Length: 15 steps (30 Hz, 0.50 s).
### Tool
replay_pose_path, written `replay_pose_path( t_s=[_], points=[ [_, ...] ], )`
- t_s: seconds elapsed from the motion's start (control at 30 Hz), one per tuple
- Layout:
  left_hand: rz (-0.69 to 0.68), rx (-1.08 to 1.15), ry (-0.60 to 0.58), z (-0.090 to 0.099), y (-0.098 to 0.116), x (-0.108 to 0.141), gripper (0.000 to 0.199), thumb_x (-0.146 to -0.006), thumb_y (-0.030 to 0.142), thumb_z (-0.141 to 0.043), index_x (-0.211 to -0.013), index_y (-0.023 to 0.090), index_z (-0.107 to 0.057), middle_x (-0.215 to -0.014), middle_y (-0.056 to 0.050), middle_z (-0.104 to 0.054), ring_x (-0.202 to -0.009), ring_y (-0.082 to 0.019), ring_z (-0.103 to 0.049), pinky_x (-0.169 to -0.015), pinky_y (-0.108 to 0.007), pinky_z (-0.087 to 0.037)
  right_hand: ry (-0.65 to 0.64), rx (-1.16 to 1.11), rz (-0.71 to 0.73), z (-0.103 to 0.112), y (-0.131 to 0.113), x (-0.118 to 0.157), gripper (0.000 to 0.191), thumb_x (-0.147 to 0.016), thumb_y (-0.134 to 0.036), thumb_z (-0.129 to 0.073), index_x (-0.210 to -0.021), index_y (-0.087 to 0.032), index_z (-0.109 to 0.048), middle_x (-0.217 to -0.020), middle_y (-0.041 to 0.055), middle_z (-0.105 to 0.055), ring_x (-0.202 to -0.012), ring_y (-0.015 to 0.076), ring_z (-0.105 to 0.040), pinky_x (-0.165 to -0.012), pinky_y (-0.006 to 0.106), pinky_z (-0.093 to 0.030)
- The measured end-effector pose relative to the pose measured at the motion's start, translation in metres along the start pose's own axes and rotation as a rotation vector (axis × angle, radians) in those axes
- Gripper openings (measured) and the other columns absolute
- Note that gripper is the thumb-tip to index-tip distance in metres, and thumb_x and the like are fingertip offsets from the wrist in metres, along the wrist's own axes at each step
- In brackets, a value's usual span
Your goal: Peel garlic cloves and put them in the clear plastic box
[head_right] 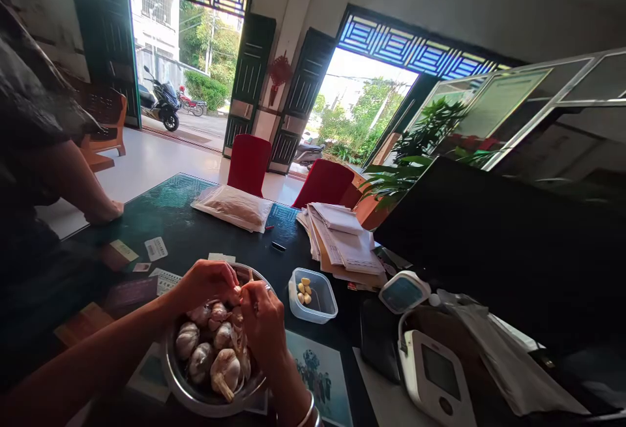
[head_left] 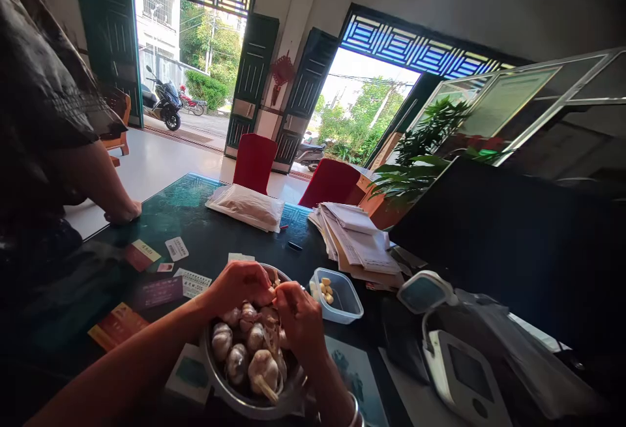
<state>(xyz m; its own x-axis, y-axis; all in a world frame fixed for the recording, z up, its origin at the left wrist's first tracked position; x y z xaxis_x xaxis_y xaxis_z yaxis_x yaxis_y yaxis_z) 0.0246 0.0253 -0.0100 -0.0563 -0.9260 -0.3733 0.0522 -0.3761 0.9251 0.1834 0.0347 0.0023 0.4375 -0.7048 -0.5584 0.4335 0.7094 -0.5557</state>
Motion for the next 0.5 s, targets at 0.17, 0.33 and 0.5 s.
replay_pose_path(
  t_s=[0.17, 0.33, 0.5],
  points=[
    [-0.116, -0.031, -0.017, -0.002, 0.008, -0.001, 0.015, -0.069, 0.019, -0.071, -0.060, 0.010, -0.063, -0.071, -0.006, -0.065, -0.064, -0.013, -0.059, -0.060, -0.022, -0.047, 0.000, -0.008, -0.065, -0.001, 0.001, -0.001, 0.019, -0.088, -0.025, -0.043, -0.075, -0.019, -0.055, -0.067, 0.0001, -0.062, -0.062, 0.0139, -0.056, -0.061, 0.024, -0.041],
    [-0.224, -0.112, -0.022, -0.001, 0.013, -0.002, 0.021, -0.073, 0.022, -0.068, -0.057, 0.011, -0.062, -0.069, -0.006, -0.066, -0.064, -0.013, -0.060, -0.061, -0.022, -0.046, -0.014, -0.035, -0.086, 0.001, 0.000, -0.002, 0.020, -0.088, -0.025, -0.043, -0.075, -0.019, -0.057, -0.066, 0.0005, -0.063, -0.061, 0.0140, -0.057, -0.060, 0.024, -0.043],
    [-0.164, -0.093, 0.047, 0.004, 0.010, -0.002, 0.019, -0.075, 0.024, -0.066, -0.061, 0.012, -0.063, -0.074, -0.007, -0.066, -0.067, -0.014, -0.061, -0.063, -0.023, -0.048, -0.017, -0.052, -0.014, 0.004, -0.004, -0.003, 0.018, -0.088, -0.025, -0.046, -0.087, -0.019, -0.063, -0.074, 0.0018, -0.068, -0.064, 0.0146, -0.061, -0.060, 0.025, -0.045]
  ],
)
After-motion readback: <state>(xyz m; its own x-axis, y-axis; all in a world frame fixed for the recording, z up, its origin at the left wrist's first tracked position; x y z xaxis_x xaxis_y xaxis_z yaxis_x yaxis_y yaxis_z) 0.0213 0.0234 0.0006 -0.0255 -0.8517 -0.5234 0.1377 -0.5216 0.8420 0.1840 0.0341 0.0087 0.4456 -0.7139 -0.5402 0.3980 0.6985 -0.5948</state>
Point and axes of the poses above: each hand's wrist, its own x-axis away from the middle knuckle, its own z-axis out of the back of the hand, y = z × x, the point moved 3 cm from there along -x, towards the middle knuckle
